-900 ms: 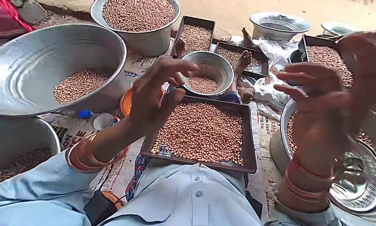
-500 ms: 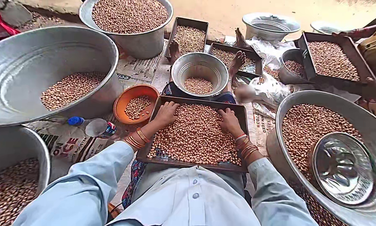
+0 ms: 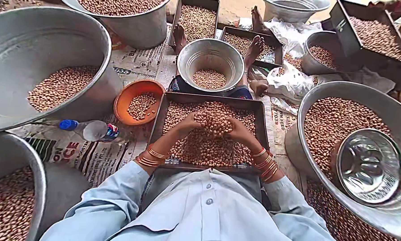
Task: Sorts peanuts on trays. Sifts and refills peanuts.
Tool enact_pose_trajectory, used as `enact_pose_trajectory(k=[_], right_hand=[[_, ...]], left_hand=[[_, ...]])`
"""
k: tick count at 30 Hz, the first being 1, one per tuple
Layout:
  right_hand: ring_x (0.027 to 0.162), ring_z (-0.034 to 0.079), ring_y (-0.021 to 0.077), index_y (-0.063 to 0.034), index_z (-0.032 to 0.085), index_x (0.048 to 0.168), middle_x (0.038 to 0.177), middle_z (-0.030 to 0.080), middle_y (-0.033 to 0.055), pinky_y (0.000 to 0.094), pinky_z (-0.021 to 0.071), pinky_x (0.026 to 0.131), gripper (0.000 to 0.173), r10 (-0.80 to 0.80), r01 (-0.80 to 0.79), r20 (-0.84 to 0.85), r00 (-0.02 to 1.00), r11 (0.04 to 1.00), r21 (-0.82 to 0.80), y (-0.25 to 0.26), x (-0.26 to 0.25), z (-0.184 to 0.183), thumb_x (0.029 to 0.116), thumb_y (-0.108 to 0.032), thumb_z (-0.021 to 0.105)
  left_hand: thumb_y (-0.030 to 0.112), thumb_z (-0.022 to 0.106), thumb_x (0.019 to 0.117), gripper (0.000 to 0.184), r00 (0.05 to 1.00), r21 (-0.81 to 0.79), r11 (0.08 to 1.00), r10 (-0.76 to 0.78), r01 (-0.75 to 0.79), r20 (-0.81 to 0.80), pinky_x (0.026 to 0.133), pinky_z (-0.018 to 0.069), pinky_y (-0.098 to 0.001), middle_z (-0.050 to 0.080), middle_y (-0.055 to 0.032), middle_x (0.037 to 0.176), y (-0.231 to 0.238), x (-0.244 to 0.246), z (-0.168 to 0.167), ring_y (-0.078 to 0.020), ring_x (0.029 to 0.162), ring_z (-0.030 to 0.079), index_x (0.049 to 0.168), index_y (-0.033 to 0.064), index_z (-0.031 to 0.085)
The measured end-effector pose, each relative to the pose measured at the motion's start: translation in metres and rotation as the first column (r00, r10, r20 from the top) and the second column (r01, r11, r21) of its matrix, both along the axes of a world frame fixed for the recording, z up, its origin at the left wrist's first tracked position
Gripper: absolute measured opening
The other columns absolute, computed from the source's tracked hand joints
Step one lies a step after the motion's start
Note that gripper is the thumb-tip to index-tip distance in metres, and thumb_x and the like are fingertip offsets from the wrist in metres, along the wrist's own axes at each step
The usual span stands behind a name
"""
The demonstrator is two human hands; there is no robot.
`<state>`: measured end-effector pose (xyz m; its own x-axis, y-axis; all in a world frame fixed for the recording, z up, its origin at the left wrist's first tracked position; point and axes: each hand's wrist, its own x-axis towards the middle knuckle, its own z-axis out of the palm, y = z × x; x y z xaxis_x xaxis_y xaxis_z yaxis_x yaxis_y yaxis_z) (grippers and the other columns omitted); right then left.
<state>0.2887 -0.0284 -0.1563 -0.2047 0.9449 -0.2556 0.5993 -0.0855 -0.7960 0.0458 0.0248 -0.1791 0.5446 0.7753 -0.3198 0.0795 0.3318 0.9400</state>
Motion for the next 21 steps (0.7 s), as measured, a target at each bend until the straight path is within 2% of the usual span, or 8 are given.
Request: enact_pose_trajectory(k=[2,5,8,10,13,15,18,21], right_hand=[[0.093,0.070,0.0222,0.0007,0.065,0.129,0.115,0.070,0.0162,0.0420,0.0595,0.082,0.045,0.035,-0.024,-0.082,0.996,0.991,0.131,-0.010,0.008,0.013,0.0851,0.010,0.069],[0.088,0.070,0.0168,-0.0082,0.072,0.116,0.119,0.070,0.0074,0.0372,0.0605,0.073,0.034,0.075,-0.074,0.010,0.997,0.942,0.329,-0.023,0.018,0.028,0.0895,0.010,0.060],[0.104,0.071,0.0221,-0.0094,0.073,0.114,0.123,0.071,0.0080,0.0443,0.0597,0.087,0.032,0.034,-0.093,0.144,0.989,0.900,0.426,-0.035,0.026,0.036,0.0915,0.008,0.058],[0.097,0.072,0.0228,-0.0105,0.073,0.115,0.117,0.072,0.0082,0.0461,0.0612,0.082,0.028,-0.025,-0.057,0.183,0.983,0.900,0.433,-0.043,0.029,0.034,0.0944,0.004,0.060],[0.091,0.073,0.0240,-0.0120,0.073,0.116,0.111,0.074,0.0069,0.0501,0.0601,0.079,0.024,-0.078,-0.019,0.236,0.969,0.923,0.384,-0.053,0.034,0.025,0.0966,-0.002,0.063],[0.086,0.073,0.0237,-0.0118,0.074,0.112,0.102,0.075,0.0057,0.0511,0.0602,0.076,0.020,-0.074,-0.025,0.264,0.962,0.935,0.353,-0.058,0.034,0.017,0.0965,-0.004,0.065],[0.078,0.072,0.0230,-0.0139,0.078,0.102,0.088,0.075,0.0037,0.0522,0.0573,0.070,0.010,-0.039,-0.043,0.278,0.960,0.959,0.280,-0.068,0.022,0.011,0.0953,-0.011,0.070],[0.073,0.070,0.0234,-0.0148,0.079,0.098,0.086,0.075,0.0041,0.0507,0.0547,0.066,0.012,0.071,-0.143,0.282,0.957,0.960,0.243,-0.080,0.003,0.002,0.0955,-0.022,0.070]], left_hand=[[-0.017,0.050,0.0845,0.054,0.997,0.088,0.994,-0.068,0.063,0.049,0.075,0.0592,-0.0240,0.071,0.0002,0.104,0.002,-0.017,0.008,-0.0049,0.085,0.068,0.132,0.0055,0.057],[-0.012,0.046,0.0843,0.056,0.953,0.384,0.876,-0.234,0.292,-0.191,0.071,0.0584,-0.0282,0.072,-0.0053,0.112,0.002,-0.045,0.034,-0.0122,0.084,0.069,0.132,0.0097,0.064],[-0.007,0.053,0.0918,0.047,0.864,0.585,0.697,-0.100,0.415,-0.493,0.088,0.0573,-0.0432,0.068,-0.0010,0.131,0.000,-0.057,0.044,-0.0173,0.107,0.068,0.129,0.0163,0.069],[-0.005,0.058,0.0942,0.040,0.822,0.652,0.612,0.007,0.447,-0.570,0.098,0.0539,-0.0558,0.065,-0.0056,0.137,-0.003,-0.059,0.039,-0.0266,0.121,0.065,0.126,0.0157,0.072],[0.000,0.069,0.0938,0.024,0.809,0.697,0.575,0.100,0.428,-0.579,0.090,0.0583,-0.0537,0.070,-0.0114,0.120,-0.016,-0.046,0.030,-0.0304,0.109,0.069,0.115,0.0105,0.075],[0.004,0.070,0.0937,0.014,0.831,0.696,0.585,0.066,0.417,-0.553,0.084,0.0609,-0.0453,0.073,-0.0077,0.105,-0.028,-0.034,0.021,-0.0225,0.094,0.072,0.105,0.0091,0.076],[0.002,0.068,0.0939,0.011,0.842,0.654,0.611,-0.039,0.446,-0.538,0.080,0.0617,-0.0430,0.075,-0.0067,0.097,-0.047,-0.021,0.014,-0.0196,0.087,0.073,0.099,0.0070,0.076],[0.007,0.065,0.0956,0.013,0.832,0.642,0.583,-0.111,0.498,-0.544,0.075,0.0608,-0.0441,0.073,-0.0072,0.094,-0.066,-0.012,0.008,-0.0214,0.084,0.072,0.098,0.0082,0.077]])
